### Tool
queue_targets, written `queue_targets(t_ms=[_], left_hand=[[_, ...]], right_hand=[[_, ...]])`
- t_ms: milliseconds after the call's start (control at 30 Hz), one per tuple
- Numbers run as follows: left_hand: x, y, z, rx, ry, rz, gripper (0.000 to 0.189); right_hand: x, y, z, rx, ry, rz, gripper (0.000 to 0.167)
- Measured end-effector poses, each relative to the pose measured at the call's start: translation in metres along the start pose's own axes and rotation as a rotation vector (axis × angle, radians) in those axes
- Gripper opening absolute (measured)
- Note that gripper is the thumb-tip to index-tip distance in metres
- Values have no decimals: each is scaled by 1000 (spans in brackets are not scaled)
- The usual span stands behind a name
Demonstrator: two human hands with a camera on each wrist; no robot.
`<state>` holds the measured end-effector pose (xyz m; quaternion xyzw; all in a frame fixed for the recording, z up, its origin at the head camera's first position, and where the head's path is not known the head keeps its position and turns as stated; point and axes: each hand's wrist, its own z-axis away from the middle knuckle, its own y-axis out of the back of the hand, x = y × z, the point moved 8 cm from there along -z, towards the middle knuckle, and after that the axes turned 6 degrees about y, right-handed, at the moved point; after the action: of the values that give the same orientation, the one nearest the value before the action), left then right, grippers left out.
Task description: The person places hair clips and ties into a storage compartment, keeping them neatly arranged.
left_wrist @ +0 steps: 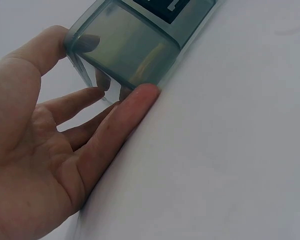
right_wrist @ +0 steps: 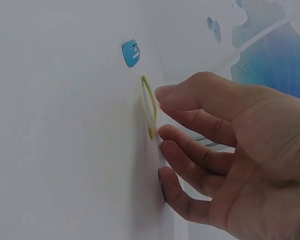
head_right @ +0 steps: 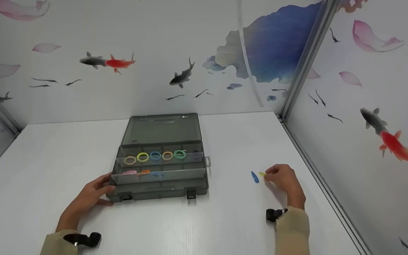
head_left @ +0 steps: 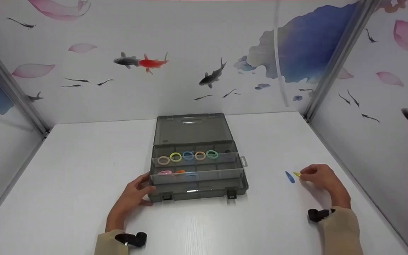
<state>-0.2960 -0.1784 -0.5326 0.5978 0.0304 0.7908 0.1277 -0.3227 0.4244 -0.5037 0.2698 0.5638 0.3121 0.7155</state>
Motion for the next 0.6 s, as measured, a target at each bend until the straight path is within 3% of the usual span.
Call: queue_targets(t_ms=[600], left_hand=[[2,0,1,-9,-3,3,66]], right_hand=[[-3,1,0,19,-4,44,34]])
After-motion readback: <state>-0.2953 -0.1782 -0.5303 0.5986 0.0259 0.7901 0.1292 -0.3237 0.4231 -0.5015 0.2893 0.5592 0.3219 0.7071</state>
